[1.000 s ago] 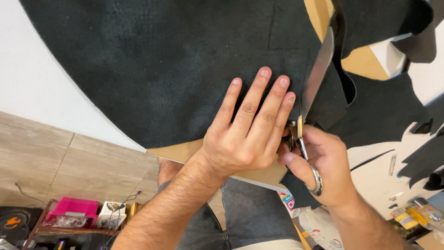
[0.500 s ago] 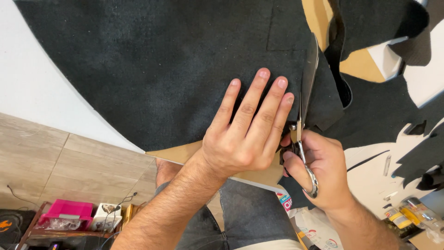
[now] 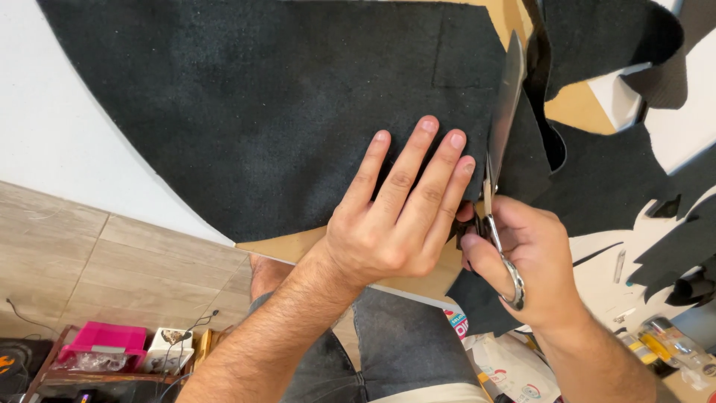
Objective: Cutting pieces of black leather following a pattern using shears.
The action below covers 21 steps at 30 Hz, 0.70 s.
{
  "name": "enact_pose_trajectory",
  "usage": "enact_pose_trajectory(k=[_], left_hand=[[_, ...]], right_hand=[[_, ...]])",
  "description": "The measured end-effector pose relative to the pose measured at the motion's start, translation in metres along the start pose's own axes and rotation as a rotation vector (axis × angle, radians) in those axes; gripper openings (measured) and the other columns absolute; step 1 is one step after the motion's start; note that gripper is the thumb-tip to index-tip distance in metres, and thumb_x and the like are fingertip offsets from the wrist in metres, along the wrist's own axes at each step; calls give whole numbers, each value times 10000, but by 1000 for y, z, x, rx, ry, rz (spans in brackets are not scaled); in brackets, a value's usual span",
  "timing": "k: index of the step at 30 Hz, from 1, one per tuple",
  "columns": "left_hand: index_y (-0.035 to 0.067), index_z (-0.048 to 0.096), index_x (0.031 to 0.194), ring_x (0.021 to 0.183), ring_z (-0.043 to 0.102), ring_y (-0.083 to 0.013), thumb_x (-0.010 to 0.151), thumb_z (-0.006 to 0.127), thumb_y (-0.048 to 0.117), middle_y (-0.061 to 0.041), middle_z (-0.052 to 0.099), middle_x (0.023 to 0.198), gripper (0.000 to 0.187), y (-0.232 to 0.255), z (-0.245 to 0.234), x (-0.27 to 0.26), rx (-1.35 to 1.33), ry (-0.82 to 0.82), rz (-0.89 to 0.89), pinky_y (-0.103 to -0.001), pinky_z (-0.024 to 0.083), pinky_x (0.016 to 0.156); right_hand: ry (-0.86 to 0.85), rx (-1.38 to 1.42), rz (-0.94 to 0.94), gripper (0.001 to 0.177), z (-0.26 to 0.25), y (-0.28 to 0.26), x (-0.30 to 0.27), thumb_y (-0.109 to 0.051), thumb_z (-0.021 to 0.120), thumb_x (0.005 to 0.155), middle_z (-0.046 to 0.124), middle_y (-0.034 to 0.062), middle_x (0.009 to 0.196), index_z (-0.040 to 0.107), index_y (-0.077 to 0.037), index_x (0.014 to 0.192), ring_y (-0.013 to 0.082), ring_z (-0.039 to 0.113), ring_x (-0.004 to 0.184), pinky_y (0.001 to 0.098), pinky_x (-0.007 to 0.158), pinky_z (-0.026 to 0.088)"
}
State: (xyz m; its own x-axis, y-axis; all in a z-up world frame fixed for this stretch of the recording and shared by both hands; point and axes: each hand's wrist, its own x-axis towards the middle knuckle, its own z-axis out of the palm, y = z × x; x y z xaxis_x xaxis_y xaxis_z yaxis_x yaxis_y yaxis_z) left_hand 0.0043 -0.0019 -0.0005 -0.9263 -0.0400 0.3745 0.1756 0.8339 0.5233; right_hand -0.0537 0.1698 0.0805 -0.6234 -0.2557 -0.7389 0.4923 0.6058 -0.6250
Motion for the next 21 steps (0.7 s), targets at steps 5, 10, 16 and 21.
enact_pose_trajectory(k=[5,10,16,21], left_hand=[[42,761,1273,1289,668,-325,1050,730,214,-145,663,1381,283,0,-1,0,-14,-6,-9,-515,510,1094],[52,771,1254,1280,677,-317,1041,735,188,-129,676,1371,256,1,-5,1,-22,3,-13,-511,498,1097],[53,767,1264,1283,677,-312,1064,724,198,-128,673,1376,251,-1,-5,0,-32,7,-3,-515,488,1104],[56,771,1282,1295,673,-315,1044,745,184,-129,655,1396,271,-1,-5,-1,-41,2,3,-516,481,1112]], right_hand=[[46,-142,-54,161,5,0,-2,71,579,807,652,95,696,639,67,956,135,568,529,224,519,473],[56,-132,-71,163,8,3,-5,65,588,806,652,89,679,645,69,959,124,566,517,217,503,475],[-6,-44,-32,246,-9,2,-2,-12,644,815,679,102,778,647,67,1048,157,622,657,248,647,517],[-27,-95,-49,210,-12,-9,6,-50,643,804,667,93,749,649,56,985,156,619,669,242,658,499]])
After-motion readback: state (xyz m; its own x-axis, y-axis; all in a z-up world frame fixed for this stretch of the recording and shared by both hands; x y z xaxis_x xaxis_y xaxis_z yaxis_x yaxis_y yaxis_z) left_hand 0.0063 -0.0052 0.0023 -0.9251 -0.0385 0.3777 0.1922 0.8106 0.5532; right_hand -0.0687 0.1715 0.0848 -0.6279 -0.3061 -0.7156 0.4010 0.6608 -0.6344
